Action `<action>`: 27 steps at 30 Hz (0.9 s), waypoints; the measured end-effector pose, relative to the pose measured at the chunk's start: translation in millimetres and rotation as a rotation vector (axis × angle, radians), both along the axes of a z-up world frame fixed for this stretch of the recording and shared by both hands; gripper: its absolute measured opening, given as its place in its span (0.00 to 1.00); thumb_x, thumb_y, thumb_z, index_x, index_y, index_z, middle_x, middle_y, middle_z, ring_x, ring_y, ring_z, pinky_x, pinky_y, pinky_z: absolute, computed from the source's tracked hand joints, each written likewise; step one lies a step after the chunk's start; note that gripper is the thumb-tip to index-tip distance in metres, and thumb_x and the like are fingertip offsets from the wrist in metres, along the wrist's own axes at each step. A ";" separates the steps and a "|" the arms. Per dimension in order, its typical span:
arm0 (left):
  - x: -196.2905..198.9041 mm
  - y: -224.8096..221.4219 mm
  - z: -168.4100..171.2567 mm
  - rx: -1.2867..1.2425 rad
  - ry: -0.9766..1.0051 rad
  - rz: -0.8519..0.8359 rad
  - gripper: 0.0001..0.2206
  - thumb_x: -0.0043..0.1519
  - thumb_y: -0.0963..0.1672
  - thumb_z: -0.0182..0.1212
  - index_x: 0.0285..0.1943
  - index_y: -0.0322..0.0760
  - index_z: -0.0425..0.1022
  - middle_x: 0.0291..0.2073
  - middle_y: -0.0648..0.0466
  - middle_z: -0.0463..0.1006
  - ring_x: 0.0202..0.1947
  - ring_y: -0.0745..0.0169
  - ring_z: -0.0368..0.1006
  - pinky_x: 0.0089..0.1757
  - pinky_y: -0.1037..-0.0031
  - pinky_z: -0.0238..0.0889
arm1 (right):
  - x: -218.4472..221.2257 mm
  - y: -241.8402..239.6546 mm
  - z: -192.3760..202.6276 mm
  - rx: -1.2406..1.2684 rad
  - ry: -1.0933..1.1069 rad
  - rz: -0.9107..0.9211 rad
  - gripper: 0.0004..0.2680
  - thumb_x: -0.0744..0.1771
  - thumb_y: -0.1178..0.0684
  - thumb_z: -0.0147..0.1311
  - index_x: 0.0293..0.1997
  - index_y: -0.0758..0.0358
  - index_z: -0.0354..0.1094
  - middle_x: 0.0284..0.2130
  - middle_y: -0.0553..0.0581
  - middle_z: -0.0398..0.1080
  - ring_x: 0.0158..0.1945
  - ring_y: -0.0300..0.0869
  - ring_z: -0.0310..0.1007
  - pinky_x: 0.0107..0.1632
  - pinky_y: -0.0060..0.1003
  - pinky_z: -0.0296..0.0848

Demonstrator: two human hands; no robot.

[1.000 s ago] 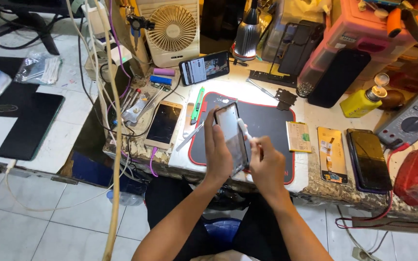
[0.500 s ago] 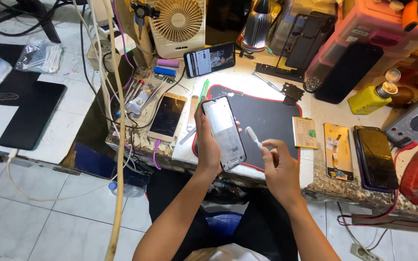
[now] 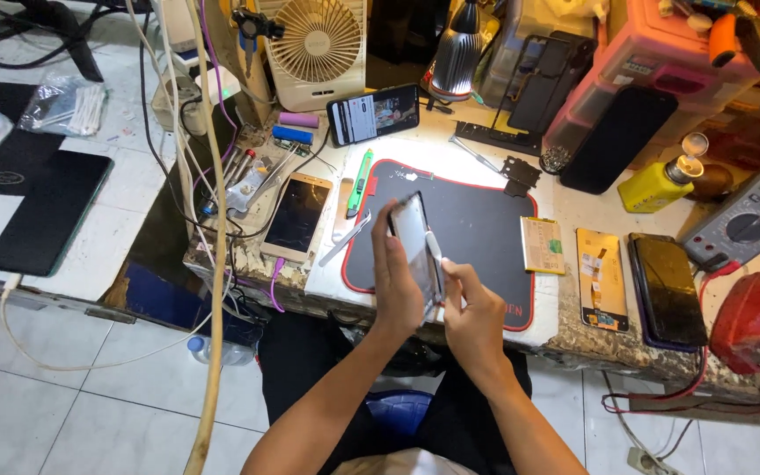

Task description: Cleaning the frame of a mobile phone using a brush and a cotton swab to remove debris or adhesive.

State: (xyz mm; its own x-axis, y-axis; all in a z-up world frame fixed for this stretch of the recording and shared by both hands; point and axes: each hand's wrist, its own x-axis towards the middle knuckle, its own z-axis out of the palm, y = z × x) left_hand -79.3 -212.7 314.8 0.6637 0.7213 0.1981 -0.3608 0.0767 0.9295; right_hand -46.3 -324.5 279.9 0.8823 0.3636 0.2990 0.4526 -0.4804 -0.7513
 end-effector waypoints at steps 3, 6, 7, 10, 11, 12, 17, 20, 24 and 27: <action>2.0 -7.5 -19.0 0.098 0.028 0.030 0.26 0.74 0.52 0.32 0.75 0.32 0.55 0.60 0.33 0.68 0.60 0.39 0.69 0.59 0.51 0.60 | 4.3 2.6 15.4 0.009 0.028 -0.046 0.04 0.70 0.56 0.51 0.46 0.54 0.73 0.16 0.65 0.68 0.23 0.58 0.72 0.33 0.47 0.71; 6.4 -1.4 -12.3 0.115 -0.081 0.085 0.25 0.75 0.51 0.29 0.75 0.32 0.54 0.56 0.35 0.69 0.57 0.44 0.72 0.58 0.54 0.63 | -2.1 -1.3 -5.5 -0.011 0.021 -0.021 0.04 0.69 0.56 0.53 0.45 0.51 0.73 0.24 0.62 0.77 0.31 0.60 0.78 0.36 0.46 0.75; 8.5 -1.6 -19.3 0.157 -0.065 0.093 0.25 0.75 0.50 0.30 0.75 0.31 0.54 0.60 0.35 0.67 0.61 0.42 0.68 0.60 0.52 0.59 | -1.8 -1.6 -6.4 -0.004 0.060 -0.034 0.04 0.69 0.56 0.53 0.45 0.51 0.74 0.22 0.62 0.77 0.30 0.59 0.79 0.36 0.45 0.75; 10.8 -5.3 -20.7 0.197 -0.046 0.101 0.24 0.75 0.49 0.31 0.74 0.29 0.57 0.63 0.33 0.67 0.64 0.39 0.65 0.62 0.51 0.55 | 8.0 2.9 4.6 0.036 0.092 -0.036 0.04 0.70 0.55 0.52 0.45 0.51 0.74 0.21 0.63 0.76 0.30 0.59 0.79 0.36 0.44 0.75; 8.1 -10.9 -19.6 0.188 -0.037 0.082 0.23 0.75 0.48 0.31 0.73 0.28 0.59 0.62 0.33 0.68 0.64 0.39 0.66 0.62 0.52 0.55 | 8.6 0.9 9.3 0.062 0.095 -0.046 0.04 0.71 0.55 0.51 0.45 0.52 0.73 0.23 0.64 0.76 0.31 0.59 0.80 0.36 0.45 0.75; 6.6 -9.8 -12.8 0.184 -0.026 0.074 0.23 0.75 0.48 0.31 0.73 0.28 0.59 0.62 0.33 0.68 0.64 0.39 0.66 0.62 0.52 0.55 | 1.9 -2.4 -0.5 0.057 0.106 -0.053 0.04 0.71 0.55 0.51 0.45 0.52 0.73 0.23 0.64 0.76 0.31 0.59 0.80 0.36 0.45 0.75; 13.7 -15.6 -35.7 0.122 -0.054 0.070 0.24 0.75 0.49 0.31 0.73 0.28 0.58 0.65 0.34 0.66 0.67 0.41 0.61 0.65 0.51 0.50 | 11.8 3.2 19.9 0.025 0.186 -0.125 0.04 0.70 0.52 0.51 0.45 0.47 0.73 0.17 0.61 0.73 0.25 0.53 0.76 0.36 0.45 0.74; 20.5 0.9 -1.4 0.165 -0.071 0.118 0.25 0.75 0.50 0.31 0.74 0.27 0.56 0.68 0.33 0.61 0.71 0.36 0.56 0.68 0.51 0.44 | 10.8 5.5 3.4 0.026 0.183 -0.107 0.04 0.70 0.52 0.52 0.44 0.45 0.74 0.17 0.60 0.71 0.25 0.55 0.75 0.35 0.45 0.73; 24.9 -0.3 -22.3 0.190 -0.033 0.104 0.25 0.75 0.50 0.31 0.75 0.29 0.55 0.68 0.33 0.62 0.70 0.36 0.58 0.67 0.52 0.47 | 19.9 9.4 13.8 0.024 0.208 -0.104 0.04 0.70 0.52 0.52 0.44 0.46 0.74 0.17 0.60 0.73 0.26 0.55 0.78 0.35 0.43 0.74; 18.5 -12.2 -30.3 0.022 -0.045 -0.024 0.24 0.74 0.51 0.33 0.75 0.35 0.55 0.63 0.33 0.67 0.62 0.39 0.67 0.62 0.49 0.57 | 42.4 9.4 30.4 0.027 0.072 -0.113 0.05 0.71 0.55 0.50 0.48 0.49 0.72 0.22 0.66 0.74 0.31 0.63 0.76 0.38 0.53 0.72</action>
